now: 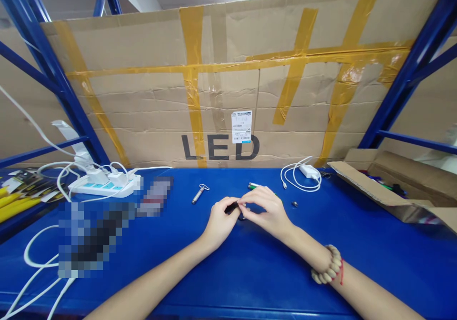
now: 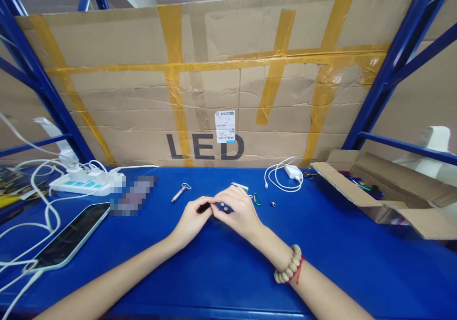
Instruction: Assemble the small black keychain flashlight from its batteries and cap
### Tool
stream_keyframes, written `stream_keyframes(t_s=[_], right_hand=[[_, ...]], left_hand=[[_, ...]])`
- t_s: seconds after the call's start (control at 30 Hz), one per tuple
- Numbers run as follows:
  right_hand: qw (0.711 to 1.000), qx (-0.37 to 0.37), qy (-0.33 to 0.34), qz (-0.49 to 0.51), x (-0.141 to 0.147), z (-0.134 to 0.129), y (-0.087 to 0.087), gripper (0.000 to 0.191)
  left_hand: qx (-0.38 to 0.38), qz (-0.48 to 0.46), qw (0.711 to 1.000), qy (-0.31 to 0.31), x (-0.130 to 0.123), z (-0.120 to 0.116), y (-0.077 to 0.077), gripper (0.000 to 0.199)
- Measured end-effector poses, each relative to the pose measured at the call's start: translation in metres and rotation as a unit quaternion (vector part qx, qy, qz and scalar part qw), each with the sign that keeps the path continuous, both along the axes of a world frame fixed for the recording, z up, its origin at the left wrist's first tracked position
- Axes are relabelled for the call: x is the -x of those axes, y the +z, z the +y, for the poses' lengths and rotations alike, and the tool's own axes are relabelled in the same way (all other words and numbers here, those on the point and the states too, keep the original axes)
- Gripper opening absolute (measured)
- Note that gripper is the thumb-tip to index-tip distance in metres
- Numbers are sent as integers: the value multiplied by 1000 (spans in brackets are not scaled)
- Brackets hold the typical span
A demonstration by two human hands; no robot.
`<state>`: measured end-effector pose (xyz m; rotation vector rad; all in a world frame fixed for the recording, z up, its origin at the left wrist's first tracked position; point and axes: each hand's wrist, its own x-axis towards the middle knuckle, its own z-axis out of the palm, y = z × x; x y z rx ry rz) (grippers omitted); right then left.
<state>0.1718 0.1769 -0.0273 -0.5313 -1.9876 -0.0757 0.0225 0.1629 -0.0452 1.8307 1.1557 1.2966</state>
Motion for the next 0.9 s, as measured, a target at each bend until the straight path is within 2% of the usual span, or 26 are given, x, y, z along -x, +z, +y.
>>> stream_keyframes(t_s=[0.33, 0.7, 0.9], right_hand=[[998, 28, 48, 1, -3, 3, -8, 13], [1000, 12, 16, -8, 1, 2, -11, 11], [999, -2, 22, -34, -2, 4, -14, 19]], left_hand=[[4, 9, 1000, 16, -2, -4, 2, 20], [6, 4, 1000, 26, 0, -2, 2, 27], [21, 2, 999, 35, 0, 0, -3, 27]])
